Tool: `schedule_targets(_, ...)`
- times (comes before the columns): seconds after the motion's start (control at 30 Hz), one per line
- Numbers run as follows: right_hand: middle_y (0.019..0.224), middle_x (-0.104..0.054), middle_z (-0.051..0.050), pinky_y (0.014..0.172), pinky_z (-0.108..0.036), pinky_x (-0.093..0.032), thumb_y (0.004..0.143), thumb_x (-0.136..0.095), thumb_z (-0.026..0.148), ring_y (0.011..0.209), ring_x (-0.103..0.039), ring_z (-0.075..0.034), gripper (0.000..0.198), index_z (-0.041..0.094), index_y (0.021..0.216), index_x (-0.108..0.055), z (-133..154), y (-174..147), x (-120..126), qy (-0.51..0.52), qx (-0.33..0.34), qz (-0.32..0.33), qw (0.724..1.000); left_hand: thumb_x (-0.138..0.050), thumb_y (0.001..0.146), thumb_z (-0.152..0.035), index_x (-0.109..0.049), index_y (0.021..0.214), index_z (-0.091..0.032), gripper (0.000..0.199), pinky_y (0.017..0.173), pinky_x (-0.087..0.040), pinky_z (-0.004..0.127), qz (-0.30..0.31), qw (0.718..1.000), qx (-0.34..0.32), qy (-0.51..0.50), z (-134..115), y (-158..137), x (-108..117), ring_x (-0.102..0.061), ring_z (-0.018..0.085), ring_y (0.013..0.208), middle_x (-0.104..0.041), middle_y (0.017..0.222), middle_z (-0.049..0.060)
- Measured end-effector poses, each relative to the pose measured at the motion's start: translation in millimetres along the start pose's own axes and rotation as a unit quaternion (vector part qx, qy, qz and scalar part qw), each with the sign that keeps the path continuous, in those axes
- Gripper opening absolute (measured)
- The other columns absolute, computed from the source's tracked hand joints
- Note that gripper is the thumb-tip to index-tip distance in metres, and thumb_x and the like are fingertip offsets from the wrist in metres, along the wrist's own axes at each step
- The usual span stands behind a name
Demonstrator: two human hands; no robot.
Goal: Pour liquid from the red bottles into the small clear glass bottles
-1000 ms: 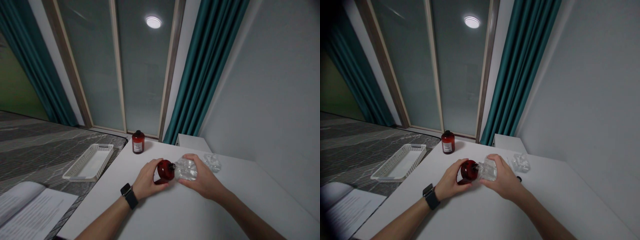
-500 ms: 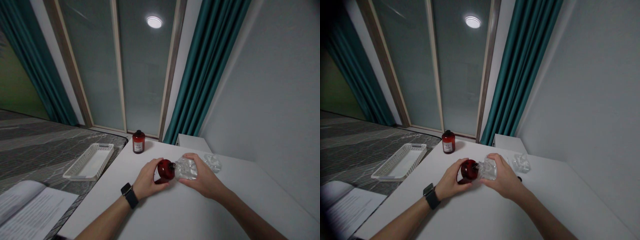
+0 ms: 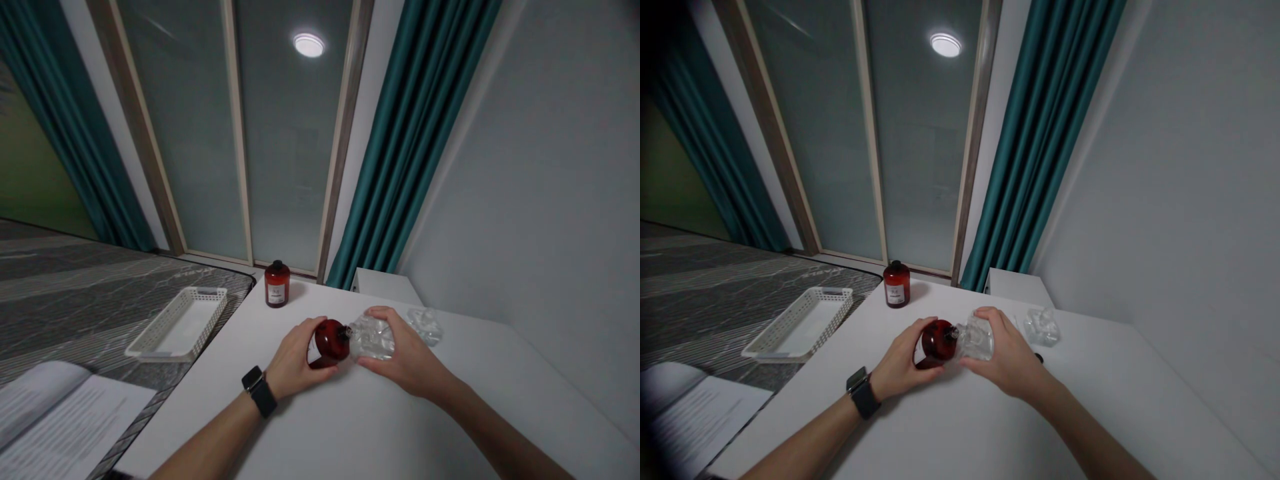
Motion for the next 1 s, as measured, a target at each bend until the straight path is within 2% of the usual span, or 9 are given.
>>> schedule_targets(1.0,0.128,-0.058,-0.016,0.104,-0.052,-0.045,0.071,-0.075,0.030,0.122,-0.056,-0.032,0.060,0.021,0.122,-0.045,1.1,-0.8,-0.7,-0.017,0.011,0.016,1.000,-0.078,0.070,-0.034,-0.037,0.136,-0.022,0.079,0.102,-0.048,0.046,0.019,1.000,0.009,-0.018,-1.7,0.6,-2.1,-0.059,0.030,0.117,-0.058,0.131,0.012)
Point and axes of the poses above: each hand's wrist, its own y-axis towards the middle knuckle, its own x-axis out of the back of the hand, z = x × y, the point moved 8 cm from there along y, towards the middle knuckle
